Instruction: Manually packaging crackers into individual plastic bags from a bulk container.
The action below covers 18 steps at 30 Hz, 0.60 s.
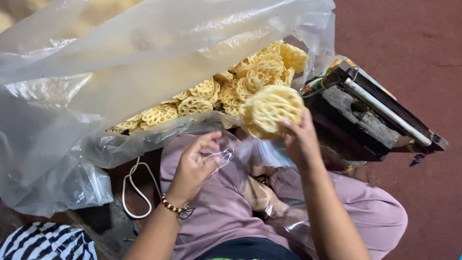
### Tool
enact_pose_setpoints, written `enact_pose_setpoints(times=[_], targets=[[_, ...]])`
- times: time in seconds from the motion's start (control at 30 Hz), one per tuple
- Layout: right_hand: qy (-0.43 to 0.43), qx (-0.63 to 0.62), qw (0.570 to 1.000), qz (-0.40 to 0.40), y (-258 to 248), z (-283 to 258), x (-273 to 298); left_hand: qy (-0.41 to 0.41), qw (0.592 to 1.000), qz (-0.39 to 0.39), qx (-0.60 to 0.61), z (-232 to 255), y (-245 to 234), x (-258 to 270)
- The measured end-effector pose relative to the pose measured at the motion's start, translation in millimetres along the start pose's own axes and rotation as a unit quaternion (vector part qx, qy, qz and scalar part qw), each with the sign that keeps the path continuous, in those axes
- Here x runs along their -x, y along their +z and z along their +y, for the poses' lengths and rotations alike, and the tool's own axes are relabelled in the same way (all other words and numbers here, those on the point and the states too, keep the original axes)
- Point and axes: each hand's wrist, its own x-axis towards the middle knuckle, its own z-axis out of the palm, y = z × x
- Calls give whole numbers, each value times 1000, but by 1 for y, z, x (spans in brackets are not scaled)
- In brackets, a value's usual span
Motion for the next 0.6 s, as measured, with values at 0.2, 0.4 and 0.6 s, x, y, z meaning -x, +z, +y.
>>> enact_pose_setpoints(times=[0.2, 0.4, 0.6], targets=[[-44, -187, 981, -25, 27, -95, 134, 271, 937, -45, -214, -20, 43, 3], [-197, -34, 970, -141, -52, -67, 175, 291, 864, -185, -367, -30, 85, -1], [-333, 438, 817, -171, -71, -97, 189, 258, 868, -248, -345, -4, 99, 8]])
